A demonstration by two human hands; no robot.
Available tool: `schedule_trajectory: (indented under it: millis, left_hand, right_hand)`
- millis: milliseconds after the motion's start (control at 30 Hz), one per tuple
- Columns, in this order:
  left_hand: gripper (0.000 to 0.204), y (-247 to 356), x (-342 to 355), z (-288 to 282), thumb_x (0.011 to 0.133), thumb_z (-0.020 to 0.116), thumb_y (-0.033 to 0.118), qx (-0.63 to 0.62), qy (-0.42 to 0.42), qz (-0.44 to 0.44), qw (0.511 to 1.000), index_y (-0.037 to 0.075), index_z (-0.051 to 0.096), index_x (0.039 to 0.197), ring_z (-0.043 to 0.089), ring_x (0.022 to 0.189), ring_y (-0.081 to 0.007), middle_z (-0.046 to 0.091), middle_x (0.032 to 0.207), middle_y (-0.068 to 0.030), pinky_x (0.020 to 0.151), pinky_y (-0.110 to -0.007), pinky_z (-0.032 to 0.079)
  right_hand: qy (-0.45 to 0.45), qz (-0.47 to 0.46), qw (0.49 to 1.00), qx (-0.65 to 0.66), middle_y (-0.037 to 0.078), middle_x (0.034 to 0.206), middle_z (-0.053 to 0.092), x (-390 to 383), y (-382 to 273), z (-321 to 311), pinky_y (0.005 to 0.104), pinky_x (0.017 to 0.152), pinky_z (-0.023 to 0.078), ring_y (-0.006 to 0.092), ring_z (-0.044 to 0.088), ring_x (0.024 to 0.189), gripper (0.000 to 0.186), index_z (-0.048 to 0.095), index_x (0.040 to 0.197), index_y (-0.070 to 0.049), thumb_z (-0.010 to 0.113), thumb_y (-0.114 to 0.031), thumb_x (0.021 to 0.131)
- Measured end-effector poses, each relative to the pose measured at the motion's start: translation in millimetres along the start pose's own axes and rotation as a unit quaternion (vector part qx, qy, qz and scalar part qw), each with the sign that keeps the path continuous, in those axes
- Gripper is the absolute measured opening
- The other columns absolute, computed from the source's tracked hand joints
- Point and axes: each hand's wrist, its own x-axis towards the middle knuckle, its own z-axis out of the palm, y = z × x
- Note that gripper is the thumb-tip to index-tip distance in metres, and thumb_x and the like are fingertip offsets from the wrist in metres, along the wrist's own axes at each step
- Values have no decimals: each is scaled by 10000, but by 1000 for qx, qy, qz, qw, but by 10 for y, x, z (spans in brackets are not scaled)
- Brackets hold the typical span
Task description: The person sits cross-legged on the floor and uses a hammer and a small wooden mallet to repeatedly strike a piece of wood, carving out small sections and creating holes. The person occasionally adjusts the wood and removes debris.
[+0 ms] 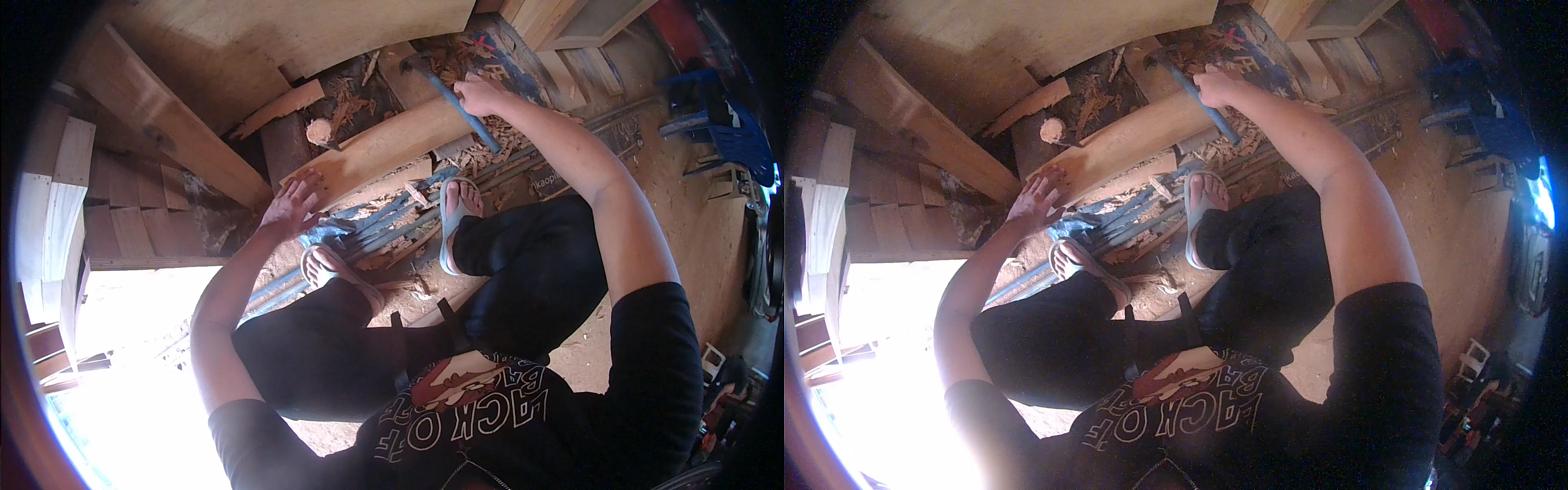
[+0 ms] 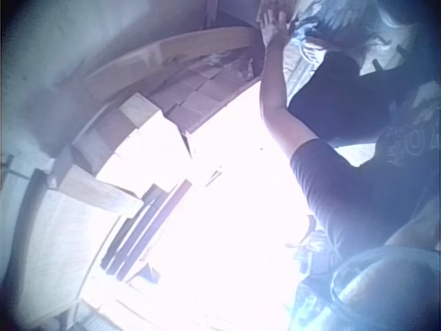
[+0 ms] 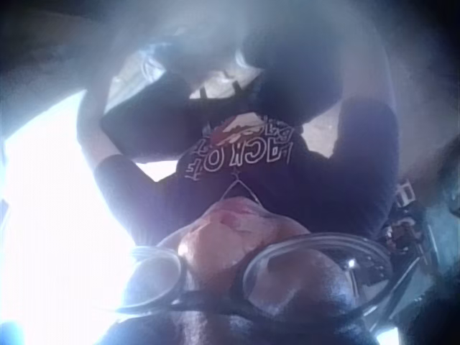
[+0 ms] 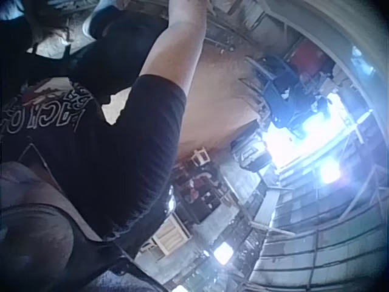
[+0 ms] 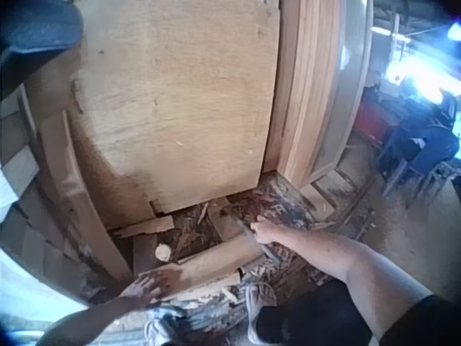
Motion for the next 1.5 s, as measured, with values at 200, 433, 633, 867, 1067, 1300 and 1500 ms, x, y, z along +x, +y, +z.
schedule_trajectory:
  millis: [200,433,633,867,1067,1300,1500]
  left_hand:
    - [434,20,-15,-5,940,756,289,-16,5,-12,1000,124,622,1318,393,1518,-424,327,1695,-145,1236,-531,408]
    - [504,-2,-38,32,908,773,247,-36,21,-17,999,106,604,1361,360,1549,-395,349,1681,-144,1269,-492,376]
    - [596,45,-30,62,932,755,257,-15,40,-18,999,103,527,1461,416,1505,-402,346,1674,-154,1236,-517,416]
    - [596,62,21,61,905,771,280,-24,49,-33,998,105,563,1436,440,1487,-376,412,1617,-173,1266,-485,375]
    - [580,76,44,76,905,783,309,-45,73,-34,996,73,585,1396,513,1393,-400,481,1541,-183,1188,-513,445]
    - [694,118,190,110,918,791,368,-47,80,-103,990,80,506,1482,481,1415,-442,484,1518,-226,1175,-546,437]
    - [896,186,655,-279,884,857,422,-275,281,-241,887,89,400,1579,509,1411,-418,510,1490,-236,1188,-519,443]
  right_hand:
    - [-1,-37,998,58,307,1348,582,30,33,43,527,1023,507,475,604,1241,301,695,1212,-56,602,-185,957]
    - [9,-42,998,48,289,1229,662,-199,-128,-212,541,993,523,453,632,1220,302,703,1195,-62,589,-159,933]
    - [-20,-21,998,47,281,1266,667,-149,-115,-180,558,981,535,463,638,1233,326,681,1223,-36,585,-163,939]
    - [-13,-48,998,49,289,1258,679,13,-30,-50,547,1014,525,464,648,1208,316,668,1220,-43,596,-188,950]
    - [-43,-25,997,53,278,1232,699,-126,-94,-125,566,999,529,455,659,1206,356,633,1258,-54,603,-275,981]
    - [-68,-4,994,88,276,1374,646,-161,-103,-166,551,1053,511,454,621,1290,526,546,1427,-98,646,-376,991]
    - [24,129,945,299,271,1535,545,-159,-203,121,494,1120,475,418,587,1366,1026,233,1674,-134,825,-412,883]
